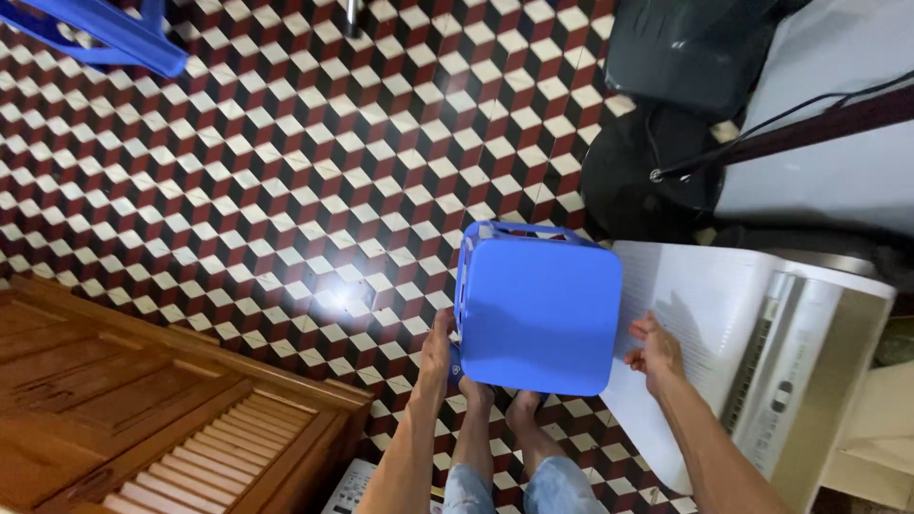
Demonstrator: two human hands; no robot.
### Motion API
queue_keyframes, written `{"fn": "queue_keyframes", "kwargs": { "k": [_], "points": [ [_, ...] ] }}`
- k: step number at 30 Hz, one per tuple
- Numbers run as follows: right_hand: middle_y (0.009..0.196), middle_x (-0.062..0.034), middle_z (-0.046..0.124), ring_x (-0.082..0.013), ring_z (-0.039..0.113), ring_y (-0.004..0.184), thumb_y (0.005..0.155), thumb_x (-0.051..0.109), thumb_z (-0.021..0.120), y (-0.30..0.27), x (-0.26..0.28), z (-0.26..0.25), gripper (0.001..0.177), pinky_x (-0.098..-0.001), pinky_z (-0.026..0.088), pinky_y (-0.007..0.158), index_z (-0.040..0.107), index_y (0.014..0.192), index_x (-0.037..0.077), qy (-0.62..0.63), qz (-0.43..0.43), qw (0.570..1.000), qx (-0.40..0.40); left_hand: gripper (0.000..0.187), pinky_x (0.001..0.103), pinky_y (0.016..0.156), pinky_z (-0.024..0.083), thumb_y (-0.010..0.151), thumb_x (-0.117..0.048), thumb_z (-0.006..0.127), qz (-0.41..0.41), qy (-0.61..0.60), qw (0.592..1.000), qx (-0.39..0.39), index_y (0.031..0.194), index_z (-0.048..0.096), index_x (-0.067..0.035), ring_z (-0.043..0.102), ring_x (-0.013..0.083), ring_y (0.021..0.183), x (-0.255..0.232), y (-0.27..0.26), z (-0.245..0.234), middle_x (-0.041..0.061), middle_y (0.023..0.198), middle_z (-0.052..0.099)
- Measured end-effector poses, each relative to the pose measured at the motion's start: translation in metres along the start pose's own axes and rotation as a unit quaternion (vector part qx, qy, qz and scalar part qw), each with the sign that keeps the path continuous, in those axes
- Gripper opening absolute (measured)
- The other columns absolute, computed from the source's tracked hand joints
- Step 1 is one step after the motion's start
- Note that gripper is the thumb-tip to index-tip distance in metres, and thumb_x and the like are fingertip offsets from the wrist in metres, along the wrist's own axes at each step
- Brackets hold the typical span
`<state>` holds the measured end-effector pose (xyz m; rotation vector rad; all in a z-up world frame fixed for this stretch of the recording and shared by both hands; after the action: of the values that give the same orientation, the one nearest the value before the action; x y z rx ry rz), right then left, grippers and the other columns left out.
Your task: The recorder wets a cloth in the kitchen sink and uses it to wipe down a stainless steel table in the dining area.
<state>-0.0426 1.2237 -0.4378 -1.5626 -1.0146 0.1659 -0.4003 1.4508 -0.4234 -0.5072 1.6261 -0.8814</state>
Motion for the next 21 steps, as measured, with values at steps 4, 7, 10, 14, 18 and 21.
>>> {"fn": "queue_keyframes", "kwargs": {
  "k": [4, 7, 10, 14, 18, 21],
  "points": [
    [0.124, -0.0117, 0.071, -0.0187, 0.049, 0.049, 0.103, 0.053, 0.044, 0.033, 0.009, 0.017, 0.059, -0.0334, 0.037, 0.043, 0.061, 0.13, 0.003, -0.029, 0.011, 0.999, -0.027, 0.085, 0.031, 0.093, 0.044, 0.094, -0.074, 0.037, -0.006, 0.02, 1.0, 0.015, 0.133, 0.063, -0.002, 0.06, 0.0184, 0.114, 0.028, 0.061, 0.02, 0.006, 0.125, 0.066],
    [0.112, -0.0085, 0.07, -0.0145, 0.04, 0.047, 0.104, 0.06, 0.044, 0.052, 0.004, 0.026, 0.063, -0.031, 0.028, 0.042, 0.063, 0.124, 0.004, -0.004, 0.044, 0.999, 0.031, 0.088, 0.033, 0.098, 0.045, 0.097, -0.074, 0.034, -0.051, 0.031, 0.998, 0.017, 0.132, 0.065, 0.001, 0.06, 0.0229, 0.115, 0.011, 0.055, 0.031, 0.012, 0.125, 0.066],
    [0.088, -0.0069, 0.049, -0.0149, 0.041, 0.046, 0.107, 0.062, 0.046, 0.035, 0.017, 0.028, 0.056, -0.0312, 0.026, 0.041, 0.056, 0.108, 0.007, -0.042, 0.017, 0.999, 0.012, 0.087, 0.036, 0.096, 0.05, 0.097, -0.072, 0.033, -0.052, 0.04, 0.998, 0.017, 0.13, 0.066, 0.001, 0.064, 0.0261, 0.11, -0.016, 0.028, 0.031, 0.015, 0.12, 0.069],
    [0.077, -0.0028, 0.053, -0.0154, 0.039, 0.044, 0.104, 0.063, 0.042, -0.012, 0.018, 0.019, 0.054, -0.0316, 0.026, 0.04, 0.051, 0.089, 0.012, -0.038, 0.027, 0.999, 0.028, 0.082, 0.034, 0.093, 0.05, 0.096, -0.071, 0.032, -0.074, 0.029, 0.997, -0.001, 0.128, 0.067, -0.005, 0.066, 0.0215, 0.105, -0.037, -0.024, 0.015, 0.01, 0.114, 0.071],
    [0.083, -0.0075, 0.045, -0.0156, 0.038, 0.043, 0.105, 0.064, 0.049, -0.063, 0.014, 0.004, 0.067, -0.0321, 0.022, 0.037, 0.044, 0.096, -0.002, 0.023, 0.016, 0.999, 0.037, 0.085, 0.039, 0.079, 0.045, 0.1, -0.071, 0.035, -0.098, -0.016, 0.994, -0.044, 0.114, 0.079, 0.0, 0.059, 0.0246, 0.085, -0.023, -0.081, -0.035, 0.011, 0.093, 0.07],
    [0.094, -0.0098, 0.074, -0.0111, 0.031, 0.04, 0.097, 0.061, 0.045, -0.167, 0.056, 0.017, 0.066, -0.0288, 0.023, 0.036, 0.064, 0.116, 0.001, 0.057, 0.035, 0.992, 0.108, 0.081, 0.037, 0.084, 0.048, 0.097, -0.07, 0.038, -0.112, -0.062, 0.988, -0.081, 0.114, 0.079, -0.002, 0.063, 0.0235, 0.089, -0.075, -0.163, -0.059, 0.01, 0.096, 0.074]
  ]
}}
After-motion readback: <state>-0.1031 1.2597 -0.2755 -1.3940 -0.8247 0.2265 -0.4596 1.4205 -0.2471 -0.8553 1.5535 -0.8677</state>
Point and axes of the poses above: each hand's wrist, its own y-axis towards the middle knuckle, its own z-axis out of the palm, x = y × z, the point moved 4 cm from there along y, towards the middle knuckle
